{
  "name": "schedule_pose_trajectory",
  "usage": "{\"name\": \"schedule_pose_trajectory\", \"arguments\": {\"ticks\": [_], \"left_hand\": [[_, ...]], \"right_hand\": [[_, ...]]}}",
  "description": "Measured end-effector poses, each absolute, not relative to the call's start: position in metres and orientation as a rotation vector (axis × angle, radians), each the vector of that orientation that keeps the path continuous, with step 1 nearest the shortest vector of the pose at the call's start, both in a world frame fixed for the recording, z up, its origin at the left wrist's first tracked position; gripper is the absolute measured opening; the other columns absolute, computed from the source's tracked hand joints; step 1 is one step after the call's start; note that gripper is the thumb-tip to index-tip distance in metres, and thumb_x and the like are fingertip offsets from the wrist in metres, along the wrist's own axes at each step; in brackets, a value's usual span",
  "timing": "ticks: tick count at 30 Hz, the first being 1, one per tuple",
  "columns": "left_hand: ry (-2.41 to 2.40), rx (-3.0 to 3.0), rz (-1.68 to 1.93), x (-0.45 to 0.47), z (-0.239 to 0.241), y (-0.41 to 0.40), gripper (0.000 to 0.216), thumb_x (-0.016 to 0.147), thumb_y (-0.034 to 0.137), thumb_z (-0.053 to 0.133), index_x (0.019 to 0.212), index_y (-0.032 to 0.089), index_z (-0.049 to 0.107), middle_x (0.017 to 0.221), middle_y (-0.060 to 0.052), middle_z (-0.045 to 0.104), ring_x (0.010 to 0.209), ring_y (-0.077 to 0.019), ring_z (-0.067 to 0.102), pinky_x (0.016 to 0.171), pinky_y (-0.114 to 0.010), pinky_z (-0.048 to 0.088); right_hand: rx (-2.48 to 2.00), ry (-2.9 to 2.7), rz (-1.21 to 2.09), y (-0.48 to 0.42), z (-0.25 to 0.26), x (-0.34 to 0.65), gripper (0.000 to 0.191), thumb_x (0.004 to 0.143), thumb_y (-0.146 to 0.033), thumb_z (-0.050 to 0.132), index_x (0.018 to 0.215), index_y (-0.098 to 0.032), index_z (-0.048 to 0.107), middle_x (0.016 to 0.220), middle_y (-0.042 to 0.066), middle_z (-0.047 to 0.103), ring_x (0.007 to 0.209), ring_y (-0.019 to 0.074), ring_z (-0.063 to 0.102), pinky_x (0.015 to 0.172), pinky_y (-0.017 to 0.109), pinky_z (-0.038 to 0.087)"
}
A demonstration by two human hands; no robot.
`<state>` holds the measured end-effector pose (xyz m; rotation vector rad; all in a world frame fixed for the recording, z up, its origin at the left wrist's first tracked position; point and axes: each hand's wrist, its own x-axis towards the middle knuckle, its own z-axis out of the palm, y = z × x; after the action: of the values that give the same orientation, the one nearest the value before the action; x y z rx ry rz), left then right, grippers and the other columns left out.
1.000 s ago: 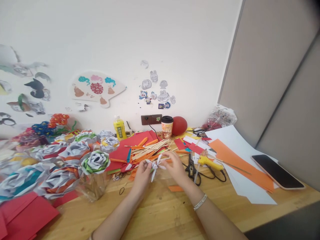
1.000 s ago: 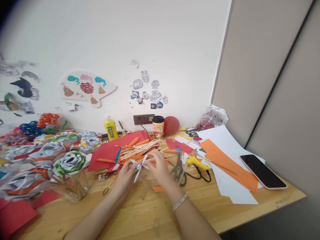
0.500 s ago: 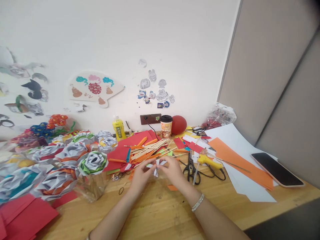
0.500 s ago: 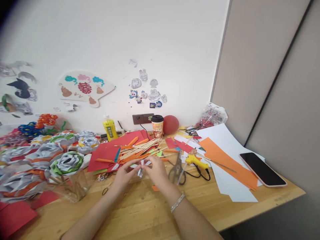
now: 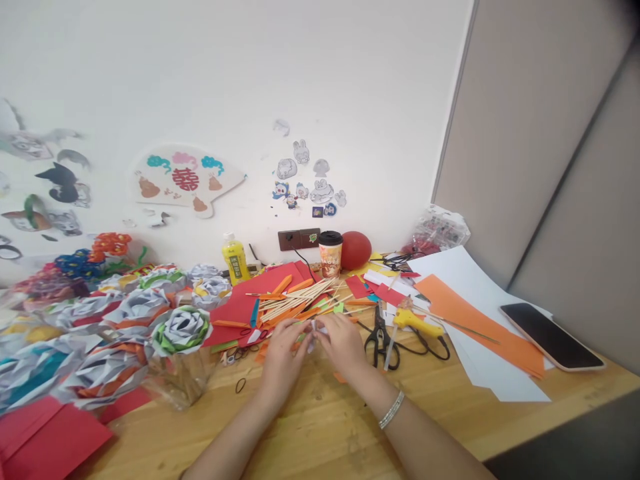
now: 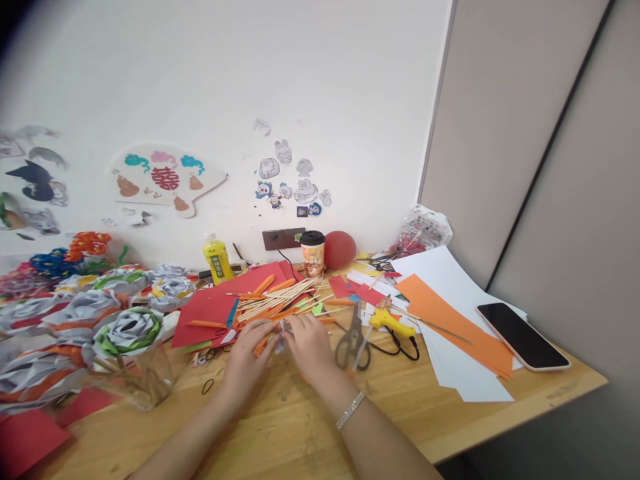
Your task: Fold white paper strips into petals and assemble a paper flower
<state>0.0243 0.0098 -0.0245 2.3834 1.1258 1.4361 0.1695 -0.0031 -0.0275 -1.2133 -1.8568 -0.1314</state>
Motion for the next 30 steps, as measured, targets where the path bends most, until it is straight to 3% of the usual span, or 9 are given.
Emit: {"name": "schedule_pose_trajectory", "arguments": {"ticks": [10,23,30], "left_hand": [[1.145,2.122,1.392,0.025,-0.015,0.007,0.008,0.071,0.028,0.059,0.075,0.021,0.06,0.081,-0.005,0.061,0.083,-0.0213,0.055,0.079,-0.035,0.042],[1.014,1.831,1.218,0.023,-0.019,0.015,0.016,0.073,0.034,0.056,0.069,0.019,0.053,0.074,-0.001,0.058,0.074,-0.0174,0.054,0.07,-0.027,0.043],[1.09,1.924,1.214,0.022,-0.014,0.013,0.014,0.071,0.033,0.056,0.066,0.019,0.053,0.071,-0.001,0.057,0.073,-0.0183,0.053,0.07,-0.027,0.04]], "right_hand": [[-1.115,-1.805,-0.034,-0.002,-0.035,0.168,0.007,0.082,-0.017,0.051,0.087,-0.019,0.055,0.083,0.005,0.061,0.081,0.0193,0.054,0.073,0.031,0.043],[-1.097,-1.94,-0.211,-0.004,-0.029,0.172,0.013,0.086,-0.023,0.046,0.088,-0.017,0.057,0.083,0.007,0.063,0.077,0.0197,0.055,0.069,0.031,0.042],[-1.096,-1.899,0.022,-0.003,-0.022,0.174,0.004,0.08,-0.022,0.054,0.079,-0.019,0.056,0.081,0.005,0.059,0.081,0.0191,0.052,0.071,0.03,0.041]]}}
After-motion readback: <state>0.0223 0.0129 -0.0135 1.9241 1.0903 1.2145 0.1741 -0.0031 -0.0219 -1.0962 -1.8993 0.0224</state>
